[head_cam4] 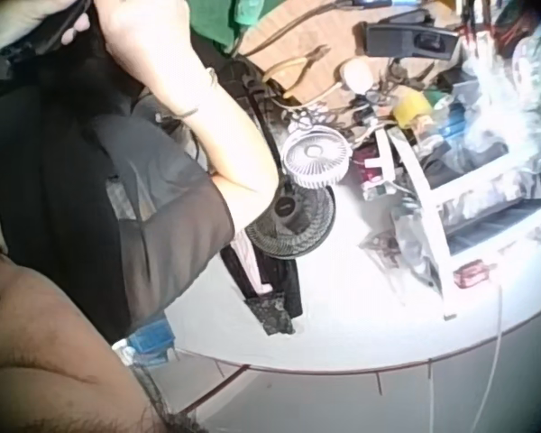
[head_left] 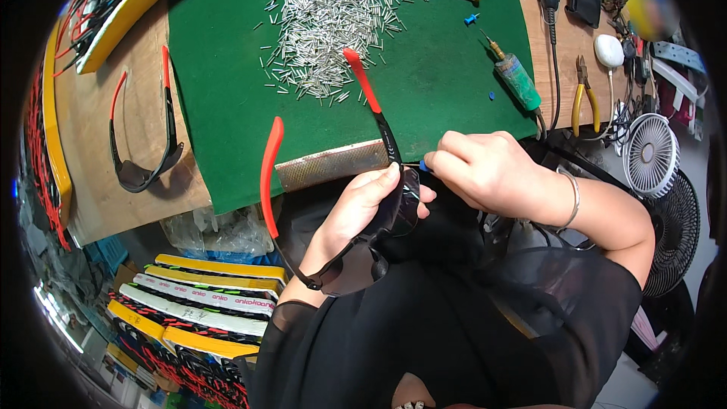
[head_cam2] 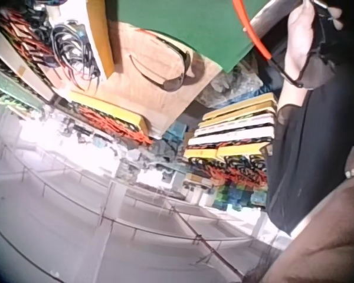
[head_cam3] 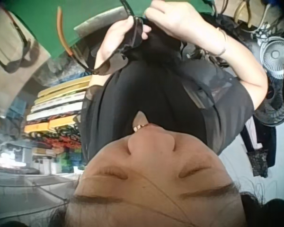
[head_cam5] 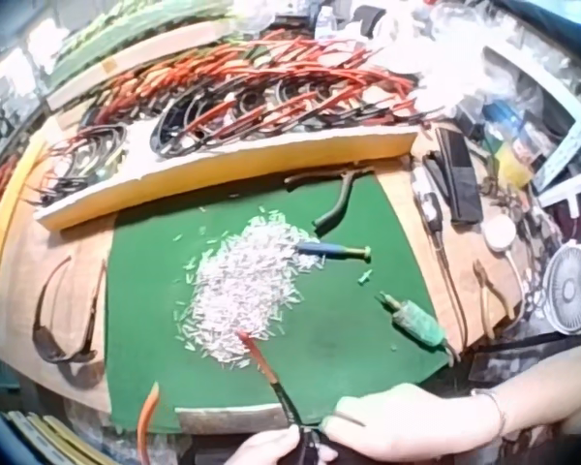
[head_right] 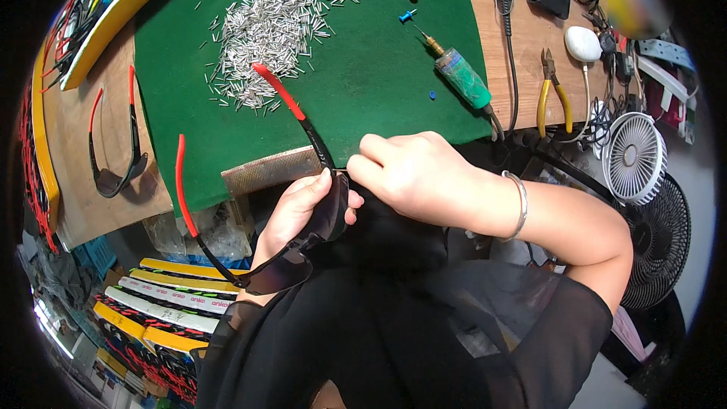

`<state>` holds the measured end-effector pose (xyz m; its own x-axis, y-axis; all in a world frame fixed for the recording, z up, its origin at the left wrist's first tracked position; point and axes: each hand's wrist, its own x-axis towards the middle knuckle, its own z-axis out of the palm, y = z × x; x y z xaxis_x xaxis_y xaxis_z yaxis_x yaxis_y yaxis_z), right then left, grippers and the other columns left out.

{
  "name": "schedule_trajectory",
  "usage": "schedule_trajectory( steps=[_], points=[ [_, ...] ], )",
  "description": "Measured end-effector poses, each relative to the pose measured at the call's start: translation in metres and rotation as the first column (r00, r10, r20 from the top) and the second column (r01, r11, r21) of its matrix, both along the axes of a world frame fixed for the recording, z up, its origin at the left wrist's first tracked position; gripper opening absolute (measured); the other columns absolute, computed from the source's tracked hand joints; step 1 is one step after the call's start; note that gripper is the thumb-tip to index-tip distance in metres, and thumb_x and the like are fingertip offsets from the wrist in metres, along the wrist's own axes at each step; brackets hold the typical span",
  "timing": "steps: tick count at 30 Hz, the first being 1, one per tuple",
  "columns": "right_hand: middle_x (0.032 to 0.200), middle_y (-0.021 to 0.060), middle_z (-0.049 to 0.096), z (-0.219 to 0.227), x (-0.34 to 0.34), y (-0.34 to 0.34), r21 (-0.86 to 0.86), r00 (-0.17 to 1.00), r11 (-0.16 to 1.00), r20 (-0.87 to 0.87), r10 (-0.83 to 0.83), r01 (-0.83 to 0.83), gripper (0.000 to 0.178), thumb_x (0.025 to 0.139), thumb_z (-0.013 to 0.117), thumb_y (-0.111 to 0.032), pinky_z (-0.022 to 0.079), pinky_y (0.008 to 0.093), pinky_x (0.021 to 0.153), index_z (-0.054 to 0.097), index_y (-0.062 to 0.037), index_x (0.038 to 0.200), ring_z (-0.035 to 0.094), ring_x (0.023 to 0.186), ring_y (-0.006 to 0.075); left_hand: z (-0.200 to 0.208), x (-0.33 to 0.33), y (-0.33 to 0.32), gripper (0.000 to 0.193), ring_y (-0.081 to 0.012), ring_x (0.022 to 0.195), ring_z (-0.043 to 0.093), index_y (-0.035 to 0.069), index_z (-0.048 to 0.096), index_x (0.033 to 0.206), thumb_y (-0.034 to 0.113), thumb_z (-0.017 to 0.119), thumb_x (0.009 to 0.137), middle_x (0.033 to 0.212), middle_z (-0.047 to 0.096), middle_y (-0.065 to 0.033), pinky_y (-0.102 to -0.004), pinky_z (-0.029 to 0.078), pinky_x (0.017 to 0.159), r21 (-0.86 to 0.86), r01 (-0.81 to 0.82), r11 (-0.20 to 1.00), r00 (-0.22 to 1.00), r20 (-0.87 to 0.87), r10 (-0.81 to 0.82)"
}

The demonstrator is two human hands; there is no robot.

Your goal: The person assembles sunglasses by inserting small metal pins into the frame using a screwdriver and pliers. They repeatedly pick up frames, insert pins, and place the finished units into a tray.

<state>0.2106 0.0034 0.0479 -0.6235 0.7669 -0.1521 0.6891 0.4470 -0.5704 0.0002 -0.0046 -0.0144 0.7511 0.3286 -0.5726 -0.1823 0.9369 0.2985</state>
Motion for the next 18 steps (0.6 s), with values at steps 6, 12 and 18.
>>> schedule_trajectory(
  steps=[6,12,18],
  points=[
    [0.07,0.0149,0.057,0.01,-0.005,0.017,-0.663,0.946,0.689,0.095,-0.31,0.292,0.013,0.083,0.054,-0.015,0.048,0.0407,0.054,0.052,-0.002,0.083,0.058,0.061,0.0357,0.004,0.002,-0.001,0.04,-0.0187,0.079,0.062,-0.003,0.051,0.108,0.032,0.039,0.095,0.095,0.063,-0.0149,-0.0276,0.05,0.071,-0.074,-0.03,0.997,0.999,-0.028,0.028],
    [0.07,0.0193,0.059,0.009,-0.004,0.004,-0.305,0.972,0.93,-0.052,-0.229,0.203,0.026,0.083,0.058,-0.023,0.048,0.0414,0.058,0.053,0.0025,0.088,0.059,0.065,0.0371,0.008,0.003,0.0,0.041,-0.0196,0.079,0.062,-0.004,0.051,0.108,0.033,0.039,0.095,0.095,0.063,-0.0161,-0.0285,0.05,0.071,-0.08,-0.032,0.996,0.999,-0.035,0.029],
    [0.06,0.0202,0.055,0.007,-0.003,0.01,-0.408,0.971,0.882,0.063,-0.23,0.236,0.034,0.087,0.051,-0.029,0.046,0.0415,0.055,0.056,0.0027,0.075,0.058,0.061,0.038,0.009,0.002,0.003,0.042,-0.0191,0.079,0.062,-0.003,0.052,0.106,0.035,0.04,0.094,0.095,0.063,-0.0152,-0.0283,0.05,0.071,-0.07,-0.005,0.998,0.999,-0.041,0.002]
  ],
)
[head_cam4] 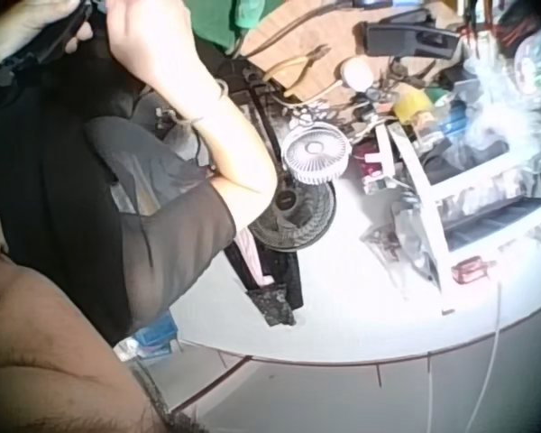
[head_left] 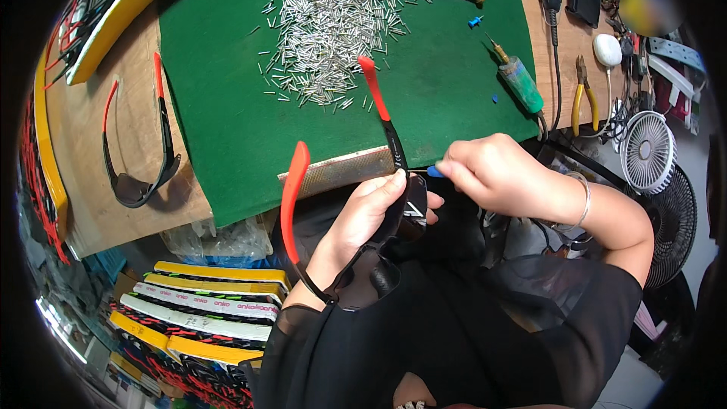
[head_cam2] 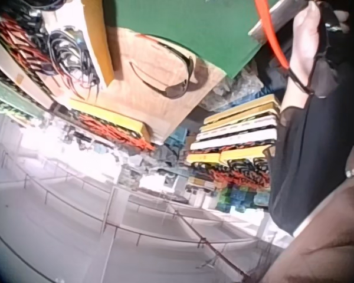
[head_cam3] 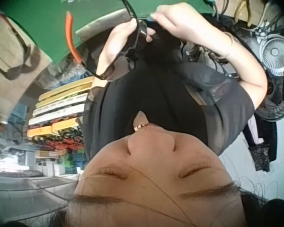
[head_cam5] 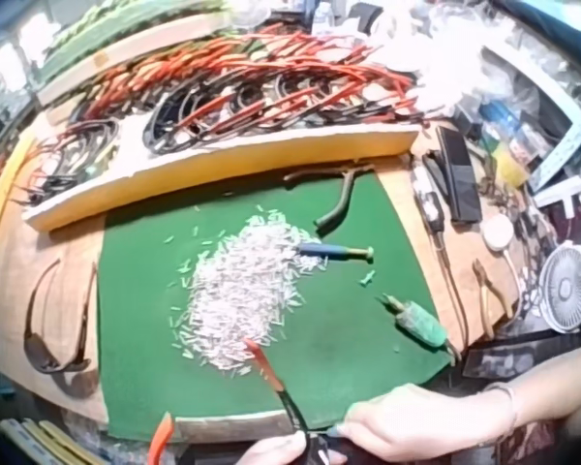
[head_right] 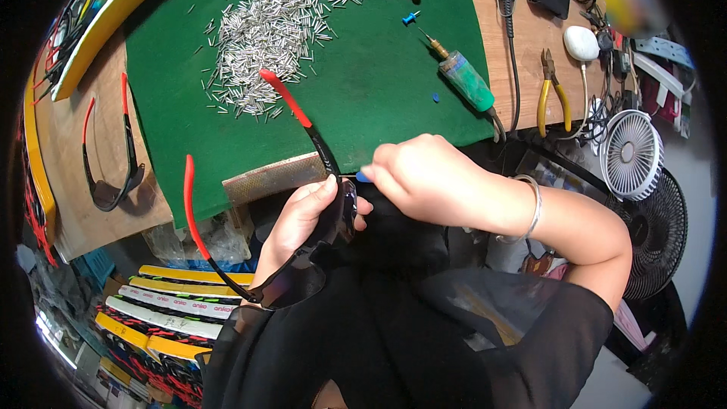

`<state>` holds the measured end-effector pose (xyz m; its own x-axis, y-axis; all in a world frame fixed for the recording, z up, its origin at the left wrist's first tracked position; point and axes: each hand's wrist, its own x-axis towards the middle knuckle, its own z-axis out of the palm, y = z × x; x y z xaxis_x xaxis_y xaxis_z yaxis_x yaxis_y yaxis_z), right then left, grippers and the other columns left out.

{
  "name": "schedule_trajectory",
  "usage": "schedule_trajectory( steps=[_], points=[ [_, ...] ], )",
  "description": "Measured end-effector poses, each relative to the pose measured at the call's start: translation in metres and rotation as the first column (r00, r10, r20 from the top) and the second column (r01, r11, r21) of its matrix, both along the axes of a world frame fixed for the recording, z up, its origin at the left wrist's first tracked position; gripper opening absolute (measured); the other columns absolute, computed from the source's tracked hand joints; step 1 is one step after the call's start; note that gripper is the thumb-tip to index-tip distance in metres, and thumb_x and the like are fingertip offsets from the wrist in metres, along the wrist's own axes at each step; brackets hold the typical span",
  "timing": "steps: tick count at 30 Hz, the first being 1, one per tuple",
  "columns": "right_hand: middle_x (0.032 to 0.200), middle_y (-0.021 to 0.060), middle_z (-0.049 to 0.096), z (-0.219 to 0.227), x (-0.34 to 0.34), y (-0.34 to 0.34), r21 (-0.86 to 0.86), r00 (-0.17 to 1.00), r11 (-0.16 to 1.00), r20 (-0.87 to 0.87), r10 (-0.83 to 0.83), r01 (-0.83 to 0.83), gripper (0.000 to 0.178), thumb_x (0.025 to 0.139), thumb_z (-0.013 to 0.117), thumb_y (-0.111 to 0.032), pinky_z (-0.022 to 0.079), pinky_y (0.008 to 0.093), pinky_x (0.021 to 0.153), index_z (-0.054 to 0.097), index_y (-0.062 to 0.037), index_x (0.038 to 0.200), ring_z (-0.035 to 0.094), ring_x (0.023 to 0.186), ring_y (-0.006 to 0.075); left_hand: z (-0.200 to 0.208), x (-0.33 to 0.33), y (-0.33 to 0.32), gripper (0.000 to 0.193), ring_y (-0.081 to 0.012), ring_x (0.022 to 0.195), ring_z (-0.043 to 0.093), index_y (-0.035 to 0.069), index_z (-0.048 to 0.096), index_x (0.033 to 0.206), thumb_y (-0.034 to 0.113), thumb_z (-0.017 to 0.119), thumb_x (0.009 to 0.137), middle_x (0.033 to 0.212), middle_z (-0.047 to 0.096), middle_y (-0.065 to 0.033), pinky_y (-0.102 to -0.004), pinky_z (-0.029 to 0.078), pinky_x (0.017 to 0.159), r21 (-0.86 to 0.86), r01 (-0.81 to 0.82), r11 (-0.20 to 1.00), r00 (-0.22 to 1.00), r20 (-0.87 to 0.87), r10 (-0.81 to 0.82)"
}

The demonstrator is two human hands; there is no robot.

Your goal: The person assembles sunglasses by inserting small metal pins into the frame using a screwdriver and pliers. They repeatedly pick up frames, insert pins, and place the finished units into a tray.

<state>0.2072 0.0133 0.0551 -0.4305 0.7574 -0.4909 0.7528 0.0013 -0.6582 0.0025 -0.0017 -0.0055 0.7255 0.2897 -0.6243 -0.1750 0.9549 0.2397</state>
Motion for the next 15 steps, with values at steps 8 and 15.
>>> schedule_trajectory(
  steps=[8,15],
  points=[
    [0.064,0.0178,0.056,0.0,0.0,-0.001,-0.094,0.995,0.991,-0.02,-0.099,0.096,0.023,0.083,0.057,-0.021,0.046,0.0407,0.057,0.051,0.0013,0.079,0.057,0.063,0.0366,0.003,0.0,0.001,0.044,-0.0195,0.08,0.063,-0.003,0.052,0.106,0.037,0.041,0.094,0.095,0.063,-0.0151,-0.0284,0.05,0.072,0.018,0.027,0.999,0.999,-0.029,-0.027],
    [0.061,0.0102,0.055,-0.002,0.0,-0.005,-0.168,0.981,0.966,0.011,-0.196,0.195,0.018,0.082,0.061,-0.016,0.044,0.0328,0.052,0.053,-0.0002,0.084,0.056,0.055,0.0263,0.004,0.003,0.0,0.043,-0.0176,0.076,0.062,-0.003,0.054,0.104,0.037,0.042,0.093,0.092,0.064,-0.0137,-0.0274,0.05,0.068,0.065,0.014,0.998,0.999,-0.049,-0.011]
  ],
)
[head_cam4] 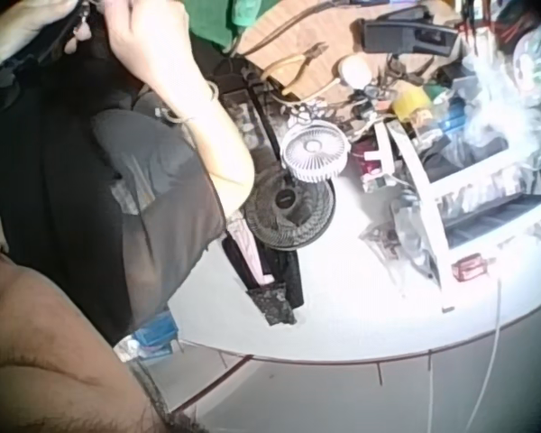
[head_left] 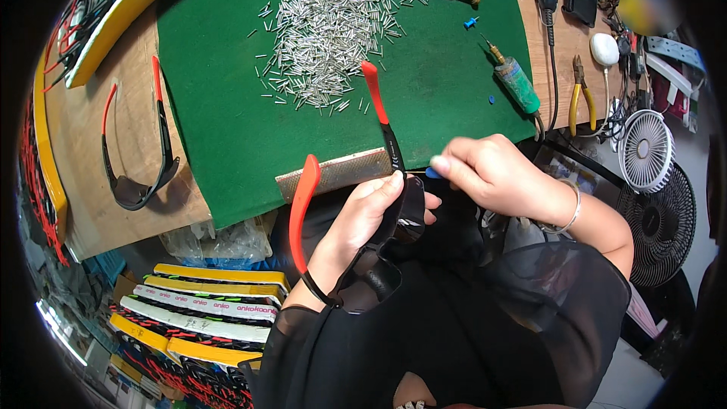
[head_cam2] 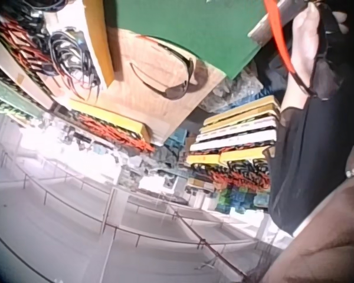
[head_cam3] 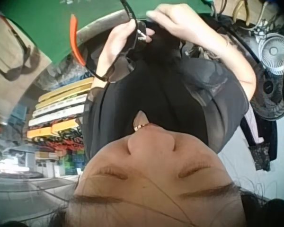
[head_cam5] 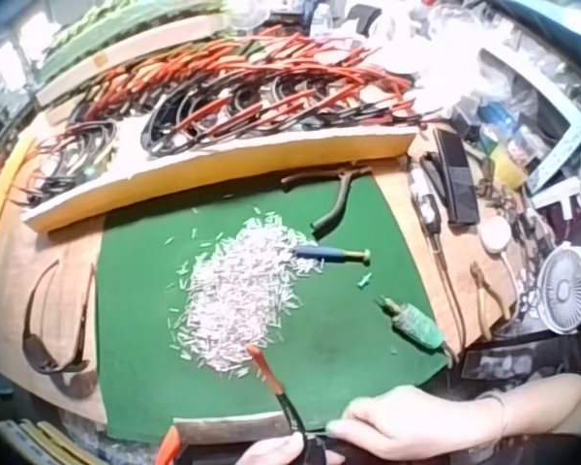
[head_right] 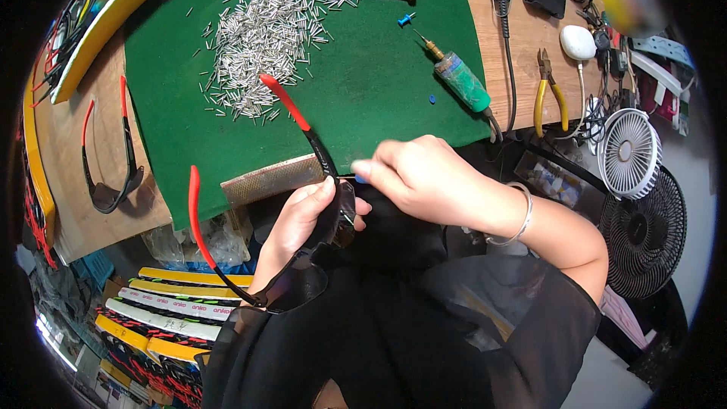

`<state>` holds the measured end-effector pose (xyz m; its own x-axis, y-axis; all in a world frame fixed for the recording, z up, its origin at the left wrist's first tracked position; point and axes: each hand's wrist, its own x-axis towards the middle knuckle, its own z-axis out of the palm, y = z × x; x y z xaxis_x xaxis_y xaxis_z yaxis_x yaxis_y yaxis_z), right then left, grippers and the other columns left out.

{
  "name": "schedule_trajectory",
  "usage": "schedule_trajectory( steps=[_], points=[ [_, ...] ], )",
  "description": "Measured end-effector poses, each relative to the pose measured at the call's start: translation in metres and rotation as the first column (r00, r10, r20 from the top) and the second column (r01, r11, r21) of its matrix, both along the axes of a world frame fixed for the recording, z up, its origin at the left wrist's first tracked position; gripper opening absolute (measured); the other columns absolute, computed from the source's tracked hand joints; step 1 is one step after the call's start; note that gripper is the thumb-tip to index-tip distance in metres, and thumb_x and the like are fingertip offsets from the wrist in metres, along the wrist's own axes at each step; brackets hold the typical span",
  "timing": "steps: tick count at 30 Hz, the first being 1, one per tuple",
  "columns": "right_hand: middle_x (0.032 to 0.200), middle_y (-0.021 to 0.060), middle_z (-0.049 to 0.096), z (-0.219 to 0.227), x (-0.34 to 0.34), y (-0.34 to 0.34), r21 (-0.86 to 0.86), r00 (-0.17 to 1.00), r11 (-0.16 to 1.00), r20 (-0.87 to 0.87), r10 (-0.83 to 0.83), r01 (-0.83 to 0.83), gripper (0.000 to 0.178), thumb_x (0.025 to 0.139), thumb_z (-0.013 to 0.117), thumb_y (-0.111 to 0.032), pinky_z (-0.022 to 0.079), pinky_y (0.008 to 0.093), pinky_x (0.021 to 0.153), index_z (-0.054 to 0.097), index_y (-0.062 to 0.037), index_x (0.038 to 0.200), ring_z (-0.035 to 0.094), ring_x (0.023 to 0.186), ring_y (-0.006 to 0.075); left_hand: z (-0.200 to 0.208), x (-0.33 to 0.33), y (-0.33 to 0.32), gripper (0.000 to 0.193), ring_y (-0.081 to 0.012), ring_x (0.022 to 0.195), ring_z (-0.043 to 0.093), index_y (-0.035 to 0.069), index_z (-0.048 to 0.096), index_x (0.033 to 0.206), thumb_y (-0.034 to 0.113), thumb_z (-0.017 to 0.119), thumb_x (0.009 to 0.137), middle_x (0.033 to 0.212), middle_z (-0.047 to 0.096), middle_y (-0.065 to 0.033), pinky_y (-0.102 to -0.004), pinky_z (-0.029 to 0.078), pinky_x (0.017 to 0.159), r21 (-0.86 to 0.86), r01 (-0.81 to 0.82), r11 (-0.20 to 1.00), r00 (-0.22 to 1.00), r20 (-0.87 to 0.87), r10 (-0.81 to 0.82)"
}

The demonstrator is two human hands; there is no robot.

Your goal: The person assembles sunglasses by inserting small metal pins into the frame using a screwdriver and pliers. They repeatedly pick up frames, insert pins, and place the finished units into a tray.

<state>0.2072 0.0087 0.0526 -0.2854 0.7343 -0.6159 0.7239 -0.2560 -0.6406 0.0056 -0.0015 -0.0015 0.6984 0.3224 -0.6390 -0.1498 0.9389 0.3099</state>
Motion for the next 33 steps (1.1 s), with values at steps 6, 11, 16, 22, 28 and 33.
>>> schedule_trajectory(
  steps=[6,11,16,22,28,33],
  points=[
    [0.06,0.0146,0.055,-0.003,-0.002,-0.009,0.266,0.983,0.96,-0.176,-0.048,0.094,0.026,0.084,0.057,-0.024,0.046,0.0373,0.053,0.054,0.0008,0.076,0.058,0.057,0.0317,0.006,0.004,0.001,0.043,-0.0143,0.071,0.061,0.0,0.055,0.1,0.04,0.045,0.09,0.086,0.065,-0.0104,-0.0251,0.049,0.062,-0.031,-0.018,0.999,0.999,-0.042,0.017],
    [0.059,0.0166,0.056,-0.004,0.001,-0.002,0.24,0.984,0.955,0.025,0.175,-0.176,0.027,0.084,0.057,-0.024,0.046,0.0397,0.053,0.055,0.001,0.076,0.058,0.058,0.035,0.004,0.002,0.002,0.042,-0.0144,0.071,0.062,0.002,0.054,0.103,0.04,0.045,0.091,0.086,0.064,-0.0098,-0.025,0.049,0.061,-0.013,0.025,1.0,0.997,-0.072,-0.025],
    [0.06,0.0189,0.056,-0.004,-0.001,-0.005,0.345,0.993,0.938,-0.093,0.071,-0.035,0.031,0.086,0.054,-0.026,0.047,0.0412,0.054,0.055,0.001,0.072,0.058,0.059,0.036,0.002,0.002,0.0,0.042,-0.0144,0.072,0.062,0.002,0.054,0.103,0.041,0.044,0.091,0.087,0.065,-0.0095,-0.0246,0.049,0.061,0.021,0.017,1.0,0.999,-0.052,-0.016],
    [0.061,0.0182,0.054,-0.003,-0.003,-0.009,0.394,0.994,0.918,-0.075,0.077,-0.042,0.029,0.087,0.051,-0.023,0.046,0.0413,0.051,0.053,0.0005,0.07,0.056,0.057,0.036,0.004,0.002,0.003,0.044,-0.0146,0.073,0.062,0.001,0.055,0.102,0.042,0.044,0.091,0.089,0.065,-0.0097,-0.0256,0.049,0.062,-0.001,0.033,0.999,0.998,-0.054,-0.033],
    [0.07,0.0151,0.055,0.004,0.002,-0.004,0.158,0.961,0.948,0.054,0.27,-0.275,0.019,0.08,0.06,-0.018,0.047,0.0374,0.056,0.05,-0.0013,0.083,0.058,0.065,0.0323,0.0,0.001,0.001,0.045,-0.0153,0.073,0.062,0.0,0.056,0.101,0.041,0.044,0.09,0.09,0.065,-0.0106,-0.0268,0.05,0.066,-0.032,0.017,0.999,1.0,-0.024,-0.018],
    [0.061,0.0133,0.052,0.001,-0.006,-0.009,0.241,0.992,0.968,-0.12,-0.035,0.063,0.015,0.083,0.058,-0.014,0.044,0.0328,0.053,0.051,-0.0012,0.079,0.055,0.056,0.0293,-0.004,0.001,0.0,0.045,-0.0162,0.073,0.062,-0.001,0.055,0.101,0.041,0.044,0.09,0.09,0.065,-0.0113,-0.0275,0.05,0.066,0.005,0.01,1.0,1.0,0.004,-0.01]
  ],
)
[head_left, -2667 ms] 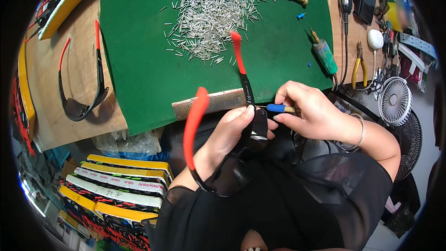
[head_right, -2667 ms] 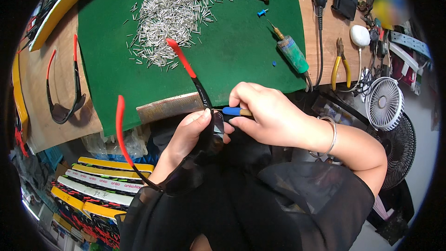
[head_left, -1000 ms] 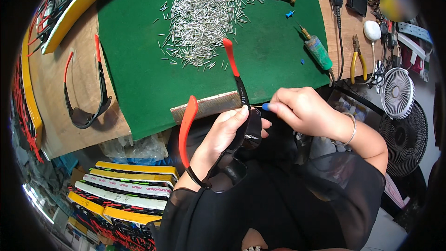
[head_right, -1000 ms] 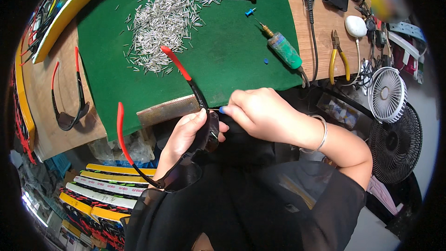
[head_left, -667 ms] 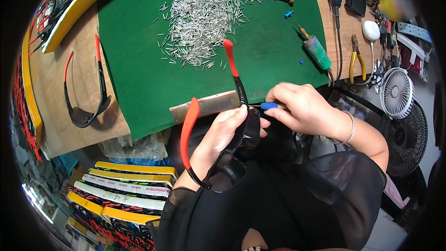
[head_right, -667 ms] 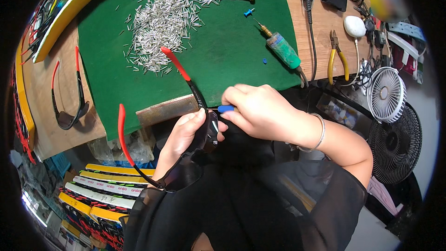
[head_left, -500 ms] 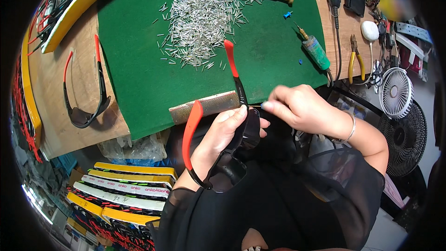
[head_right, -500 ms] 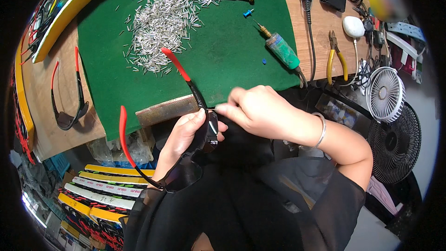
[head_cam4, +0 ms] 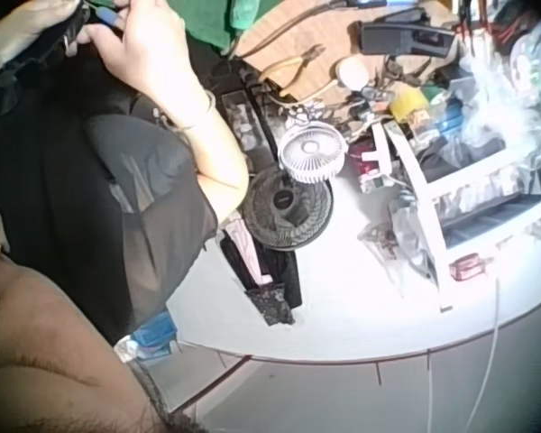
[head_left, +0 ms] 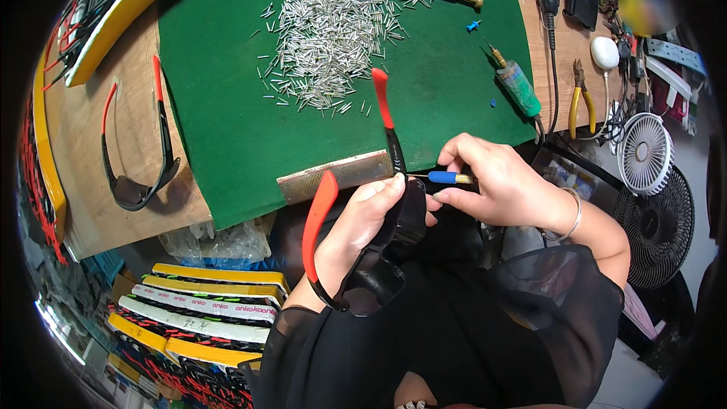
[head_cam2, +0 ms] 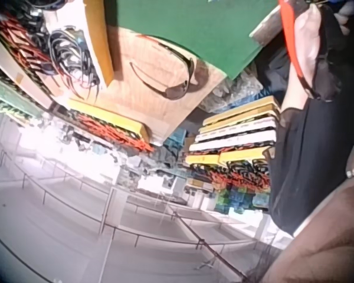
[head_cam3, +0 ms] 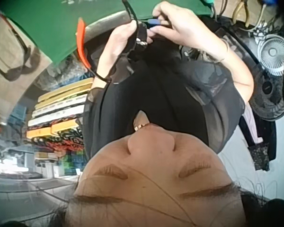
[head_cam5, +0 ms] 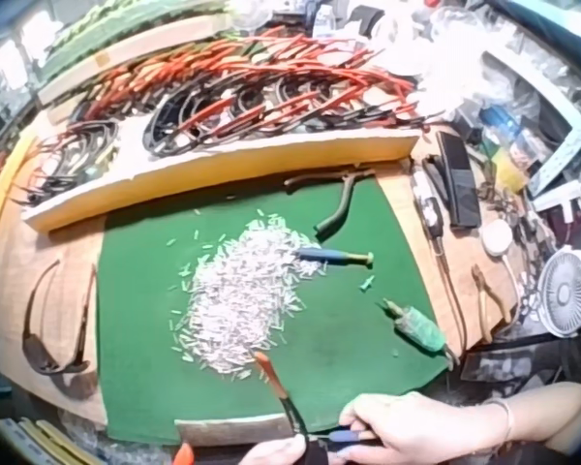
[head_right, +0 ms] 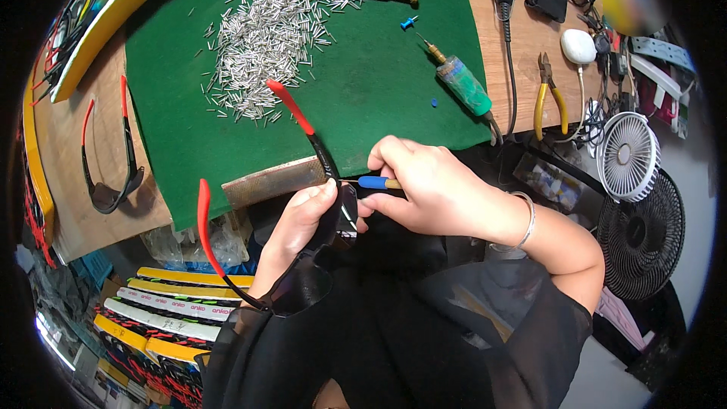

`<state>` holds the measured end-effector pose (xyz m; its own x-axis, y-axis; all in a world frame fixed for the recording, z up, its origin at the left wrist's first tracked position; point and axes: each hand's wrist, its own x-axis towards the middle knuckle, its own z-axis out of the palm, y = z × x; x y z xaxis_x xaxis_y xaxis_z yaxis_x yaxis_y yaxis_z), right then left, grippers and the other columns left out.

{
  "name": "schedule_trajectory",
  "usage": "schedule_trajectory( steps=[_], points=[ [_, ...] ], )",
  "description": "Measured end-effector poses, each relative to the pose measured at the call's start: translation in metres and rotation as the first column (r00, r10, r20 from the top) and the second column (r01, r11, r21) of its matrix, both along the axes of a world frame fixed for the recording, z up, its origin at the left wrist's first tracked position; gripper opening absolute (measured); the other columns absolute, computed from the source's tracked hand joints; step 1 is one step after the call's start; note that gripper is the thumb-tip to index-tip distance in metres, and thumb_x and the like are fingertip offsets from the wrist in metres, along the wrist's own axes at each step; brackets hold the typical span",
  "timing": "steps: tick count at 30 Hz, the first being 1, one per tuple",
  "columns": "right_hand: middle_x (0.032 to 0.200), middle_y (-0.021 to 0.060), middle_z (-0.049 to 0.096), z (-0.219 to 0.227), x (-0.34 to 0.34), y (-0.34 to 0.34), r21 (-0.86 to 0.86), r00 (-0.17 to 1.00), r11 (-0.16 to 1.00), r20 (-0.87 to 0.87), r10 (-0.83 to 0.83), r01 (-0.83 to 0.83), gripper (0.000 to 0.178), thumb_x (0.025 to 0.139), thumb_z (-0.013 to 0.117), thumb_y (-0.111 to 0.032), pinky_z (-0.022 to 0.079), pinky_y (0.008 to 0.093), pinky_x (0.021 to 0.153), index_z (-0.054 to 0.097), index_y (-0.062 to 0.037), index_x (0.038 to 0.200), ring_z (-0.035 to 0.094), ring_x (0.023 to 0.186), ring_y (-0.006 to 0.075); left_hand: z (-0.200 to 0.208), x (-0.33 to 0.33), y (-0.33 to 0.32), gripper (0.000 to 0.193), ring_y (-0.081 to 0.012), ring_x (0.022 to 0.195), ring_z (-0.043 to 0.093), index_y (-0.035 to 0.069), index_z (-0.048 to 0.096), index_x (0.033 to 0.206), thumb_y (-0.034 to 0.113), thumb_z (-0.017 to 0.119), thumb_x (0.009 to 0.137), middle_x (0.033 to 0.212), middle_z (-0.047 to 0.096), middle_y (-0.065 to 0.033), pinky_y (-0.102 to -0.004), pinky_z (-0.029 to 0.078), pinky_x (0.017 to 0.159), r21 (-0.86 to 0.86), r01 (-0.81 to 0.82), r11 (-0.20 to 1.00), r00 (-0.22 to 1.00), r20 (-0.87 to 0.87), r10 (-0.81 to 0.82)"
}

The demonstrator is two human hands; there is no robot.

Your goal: The person assembles sunglasses by inserting small metal pins into the frame using a screwdriver and pliers. They repeatedly pick up frames, insert pins, and place the finished units into a tray.

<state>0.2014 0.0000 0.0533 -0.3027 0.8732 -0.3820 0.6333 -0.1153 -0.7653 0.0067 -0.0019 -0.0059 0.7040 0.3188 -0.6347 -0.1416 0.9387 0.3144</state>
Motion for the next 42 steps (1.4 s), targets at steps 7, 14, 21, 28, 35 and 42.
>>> schedule_trajectory(
  steps=[7,14,21,28,35,42],
  points=[
    [0.055,0.0138,0.049,0.0,0.005,-0.002,0.031,0.997,0.997,0.005,0.072,-0.072,0.022,0.08,0.061,-0.016,0.047,0.0372,0.053,0.047,-0.0013,0.088,0.056,0.055,0.0323,0.005,0.001,0.001,0.045,-0.0164,0.073,0.062,-0.001,0.055,0.099,0.042,0.044,0.09,0.089,0.065,-0.0124,-0.0278,0.05,0.065,-0.013,-0.002,1.0,0.999,-0.035,0.001],
    [0.06,0.0157,0.054,-0.003,0.005,-0.003,0.026,0.978,0.988,0.152,0.144,-0.15,0.023,0.082,0.059,-0.022,0.046,0.0386,0.054,0.051,-0.0008,0.078,0.057,0.059,0.034,0.007,0.002,0.002,0.045,-0.0154,0.072,0.062,-0.001,0.056,0.099,0.041,0.043,0.091,0.088,0.065,-0.0113,-0.0267,0.05,0.064,-0.019,0.003,1.0,0.999,-0.053,-0.004],
    [0.073,0.0162,0.058,0.003,0.007,0.001,-0.083,0.977,0.985,0.137,0.164,-0.153,0.025,0.078,0.063,-0.02,0.047,0.0381,0.056,0.048,-0.0011,0.085,0.059,0.066,0.0323,0.009,0.003,0.003,0.045,-0.0148,0.071,0.062,-0.001,0.059,0.095,0.041,0.042,0.091,0.085,0.065,-0.01,-0.0258,0.049,0.064,-0.03,0.001,1.0,0.998,-0.069,-0.004],
    [0.069,0.0161,0.057,0.002,0.002,0.001,-0.023,0.998,0.999,0.051,0.044,-0.043,0.017,0.081,0.058,-0.017,0.046,0.04,0.056,0.051,-0.0012,0.079,0.058,0.064,0.034,0.002,0.0,0.001,0.046,-0.0148,0.071,0.062,0.0,0.059,0.096,0.042,0.042,0.091,0.086,0.065,-0.0099,-0.0257,0.049,0.063,0.029,0.027,0.999,0.999,-0.024,-0.026],
    [0.064,0.0151,0.055,-0.002,0.001,-0.001,0.122,1.0,0.993,-0.014,0.008,-0.006,0.017,0.084,0.055,-0.014,0.043,0.0356,0.052,0.054,0.0003,0.076,0.055,0.059,0.0316,0.0,0.0,0.001,0.046,-0.0138,0.07,0.062,0.001,0.058,0.098,0.043,0.041,0.091,0.086,0.065,-0.0099,-0.0248,0.049,0.06,0.037,0.057,0.998,0.998,-0.038,-0.056],
    [0.074,0.0155,0.059,0.001,0.008,0.003,-0.043,0.972,0.98,0.125,0.199,-0.195,0.018,0.08,0.06,-0.014,0.047,0.0391,0.058,0.05,-0.0015,0.086,0.059,0.068,0.0329,0.005,0.0,0.003,0.046,-0.0137,0.069,0.062,0.0,0.058,0.099,0.042,0.041,0.091,0.085,0.065,-0.0096,-0.0244,0.049,0.059,0.03,0.047,0.998,0.998,-0.039,-0.045]
  ],
)
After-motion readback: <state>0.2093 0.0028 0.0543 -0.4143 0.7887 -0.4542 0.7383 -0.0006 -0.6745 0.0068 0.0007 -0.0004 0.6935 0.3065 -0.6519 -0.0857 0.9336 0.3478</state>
